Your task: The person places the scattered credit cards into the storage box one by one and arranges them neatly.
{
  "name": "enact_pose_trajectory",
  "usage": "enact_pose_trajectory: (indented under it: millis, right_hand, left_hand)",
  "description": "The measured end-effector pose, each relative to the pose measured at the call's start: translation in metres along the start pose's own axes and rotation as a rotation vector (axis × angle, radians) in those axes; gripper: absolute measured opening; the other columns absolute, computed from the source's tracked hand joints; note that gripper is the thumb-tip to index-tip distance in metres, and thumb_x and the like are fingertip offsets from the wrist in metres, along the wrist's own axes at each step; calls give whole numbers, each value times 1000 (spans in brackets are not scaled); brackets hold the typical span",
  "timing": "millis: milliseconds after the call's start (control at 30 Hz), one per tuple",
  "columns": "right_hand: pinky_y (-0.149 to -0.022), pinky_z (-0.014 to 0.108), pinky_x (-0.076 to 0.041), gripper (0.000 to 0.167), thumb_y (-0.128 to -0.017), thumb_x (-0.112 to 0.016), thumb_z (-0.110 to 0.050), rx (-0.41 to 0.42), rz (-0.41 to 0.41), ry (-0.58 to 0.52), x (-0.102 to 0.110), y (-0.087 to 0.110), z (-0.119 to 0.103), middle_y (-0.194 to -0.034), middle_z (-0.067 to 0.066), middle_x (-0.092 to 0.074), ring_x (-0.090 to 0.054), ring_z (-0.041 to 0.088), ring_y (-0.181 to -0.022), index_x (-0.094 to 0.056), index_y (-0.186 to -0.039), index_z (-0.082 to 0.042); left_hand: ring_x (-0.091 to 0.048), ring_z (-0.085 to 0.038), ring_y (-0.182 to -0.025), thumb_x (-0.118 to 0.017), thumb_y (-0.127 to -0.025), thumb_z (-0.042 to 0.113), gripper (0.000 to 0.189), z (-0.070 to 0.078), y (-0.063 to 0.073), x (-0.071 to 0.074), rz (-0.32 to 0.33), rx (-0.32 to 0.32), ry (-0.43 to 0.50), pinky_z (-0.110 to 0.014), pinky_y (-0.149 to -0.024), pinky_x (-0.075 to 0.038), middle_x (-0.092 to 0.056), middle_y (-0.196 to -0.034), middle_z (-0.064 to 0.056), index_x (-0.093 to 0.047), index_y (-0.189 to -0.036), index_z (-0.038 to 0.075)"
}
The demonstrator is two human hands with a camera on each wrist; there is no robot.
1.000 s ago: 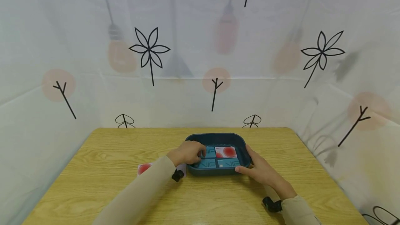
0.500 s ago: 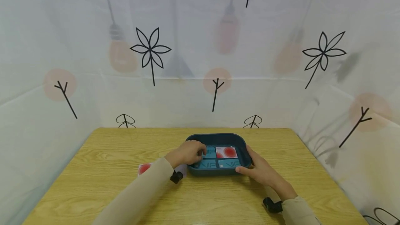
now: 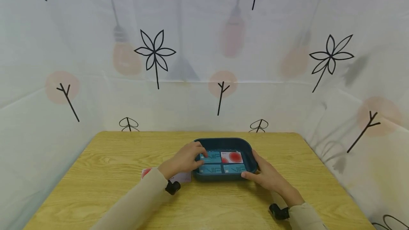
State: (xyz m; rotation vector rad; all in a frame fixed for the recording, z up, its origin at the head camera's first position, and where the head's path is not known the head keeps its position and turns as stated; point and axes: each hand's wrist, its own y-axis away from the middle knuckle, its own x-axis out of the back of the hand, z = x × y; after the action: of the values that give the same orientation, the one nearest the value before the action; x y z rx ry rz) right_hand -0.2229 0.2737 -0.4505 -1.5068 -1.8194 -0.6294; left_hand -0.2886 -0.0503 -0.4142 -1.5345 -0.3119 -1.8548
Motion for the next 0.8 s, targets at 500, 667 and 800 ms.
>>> enact_pose_trajectory:
  millis: [500,667,800]
  right_hand:
    - [-102,56,-33,106,-83,-67,-54,-7,7,20,-1,0,2,-153,26,-19,-32,43,-134,-9,-151,2]
    - [-102,55,-33,105,-83,-66,-54,-4,5,17,-2,0,2,-153,26,-20,-32,43,-134,-9,-152,1]
    - [-103,56,-33,105,-84,-66,-53,1,9,20,-2,0,2,-153,26,-19,-33,43,-134,-9,-152,1]
  left_hand:
    - [-51,-19,-101,-69,-88,16,22,3,37,-2,120,55,117,-36,-85,-47,-52,-109,-1,-65,-109,15]
    - [-51,-19,-99,-72,-86,13,23,-1,51,-1,171,94,153,-36,-83,-48,-51,-107,1,-66,-108,12]
    - [-54,-20,-97,-73,-84,13,22,-6,62,0,195,96,144,-37,-82,-49,-52,-104,2,-66,-105,12]
